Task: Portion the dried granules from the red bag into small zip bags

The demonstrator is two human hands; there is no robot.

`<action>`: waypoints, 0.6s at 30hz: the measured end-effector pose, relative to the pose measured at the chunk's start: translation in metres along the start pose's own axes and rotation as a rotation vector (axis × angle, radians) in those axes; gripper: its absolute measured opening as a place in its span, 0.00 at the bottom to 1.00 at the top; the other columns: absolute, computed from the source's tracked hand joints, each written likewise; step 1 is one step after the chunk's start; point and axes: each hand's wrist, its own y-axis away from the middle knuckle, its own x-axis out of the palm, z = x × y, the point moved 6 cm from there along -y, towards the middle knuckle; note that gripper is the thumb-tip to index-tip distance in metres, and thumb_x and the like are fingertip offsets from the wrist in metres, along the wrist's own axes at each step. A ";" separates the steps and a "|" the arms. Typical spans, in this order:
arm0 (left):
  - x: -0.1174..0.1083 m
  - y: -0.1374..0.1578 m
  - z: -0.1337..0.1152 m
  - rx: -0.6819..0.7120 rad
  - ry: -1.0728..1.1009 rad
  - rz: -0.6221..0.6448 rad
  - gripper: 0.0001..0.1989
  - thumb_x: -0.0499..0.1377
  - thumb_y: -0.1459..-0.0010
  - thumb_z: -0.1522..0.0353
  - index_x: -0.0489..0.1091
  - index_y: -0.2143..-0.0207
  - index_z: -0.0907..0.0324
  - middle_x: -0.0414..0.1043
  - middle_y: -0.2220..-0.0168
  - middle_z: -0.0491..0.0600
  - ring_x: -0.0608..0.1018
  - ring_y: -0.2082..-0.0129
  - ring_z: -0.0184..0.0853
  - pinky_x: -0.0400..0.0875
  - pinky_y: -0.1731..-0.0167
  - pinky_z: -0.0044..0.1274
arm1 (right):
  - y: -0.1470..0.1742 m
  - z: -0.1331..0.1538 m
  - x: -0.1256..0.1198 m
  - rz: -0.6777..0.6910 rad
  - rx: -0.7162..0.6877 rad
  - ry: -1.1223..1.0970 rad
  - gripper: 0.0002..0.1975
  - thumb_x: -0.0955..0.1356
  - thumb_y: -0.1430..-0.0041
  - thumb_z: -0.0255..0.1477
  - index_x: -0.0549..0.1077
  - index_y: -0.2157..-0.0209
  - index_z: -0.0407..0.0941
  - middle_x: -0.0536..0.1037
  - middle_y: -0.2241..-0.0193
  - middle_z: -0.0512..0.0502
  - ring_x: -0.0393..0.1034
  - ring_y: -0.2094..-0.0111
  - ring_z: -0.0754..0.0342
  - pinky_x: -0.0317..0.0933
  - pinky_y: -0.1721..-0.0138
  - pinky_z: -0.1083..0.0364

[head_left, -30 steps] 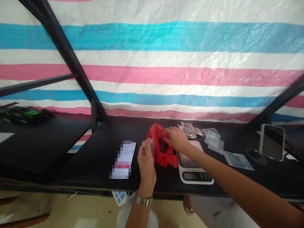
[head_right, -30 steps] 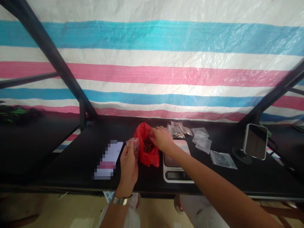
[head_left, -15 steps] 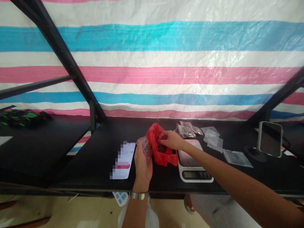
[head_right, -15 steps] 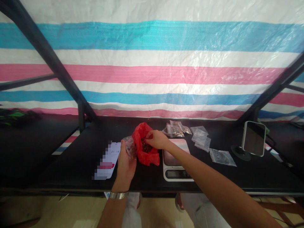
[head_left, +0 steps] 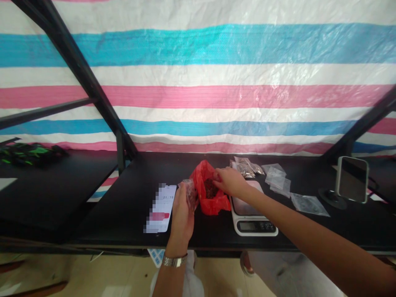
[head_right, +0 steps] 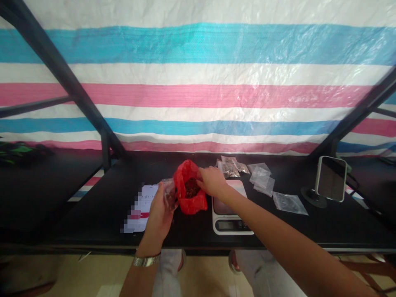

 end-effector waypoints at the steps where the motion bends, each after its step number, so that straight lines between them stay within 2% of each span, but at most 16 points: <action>1: -0.002 0.001 0.000 -0.017 -0.015 -0.003 0.25 0.67 0.39 0.47 0.77 0.52 0.57 0.83 0.51 0.55 0.85 0.55 0.42 0.80 0.56 0.31 | 0.002 0.005 0.000 0.008 -0.036 0.049 0.09 0.72 0.33 0.33 0.80 0.55 0.45 0.86 0.57 0.38 0.79 0.52 0.41 0.65 0.53 0.50; 4: -0.006 0.004 0.002 -0.086 -0.033 0.014 0.26 0.67 0.40 0.46 0.77 0.51 0.56 0.83 0.52 0.54 0.86 0.59 0.40 0.80 0.59 0.30 | 0.008 0.014 0.002 0.037 -0.093 0.064 0.08 0.73 0.35 0.33 0.81 0.56 0.46 0.86 0.58 0.39 0.78 0.51 0.41 0.64 0.52 0.50; 9: -0.007 0.007 0.004 -0.101 0.022 0.000 0.26 0.68 0.40 0.46 0.78 0.51 0.55 0.84 0.53 0.52 0.86 0.58 0.39 0.80 0.60 0.29 | 0.014 0.014 0.004 0.094 -0.053 -0.128 0.05 0.75 0.37 0.32 0.83 0.60 0.49 0.86 0.62 0.45 0.80 0.57 0.46 0.64 0.59 0.54; 15: 0.001 0.002 0.001 -0.002 0.170 0.019 0.19 0.65 0.35 0.53 0.77 0.50 0.57 0.82 0.47 0.54 0.83 0.47 0.41 0.80 0.49 0.30 | 0.015 0.014 0.019 0.213 -0.011 -0.502 0.02 0.74 0.39 0.29 0.82 0.66 0.46 0.86 0.68 0.50 0.79 0.67 0.53 0.63 0.67 0.57; 18: 0.000 0.000 -0.001 0.071 0.112 0.014 0.19 0.65 0.35 0.52 0.78 0.53 0.56 0.82 0.50 0.55 0.84 0.49 0.43 0.80 0.47 0.34 | 0.012 0.009 0.026 0.197 0.031 -0.681 0.03 0.73 0.38 0.26 0.81 0.67 0.44 0.86 0.68 0.49 0.80 0.67 0.53 0.66 0.66 0.58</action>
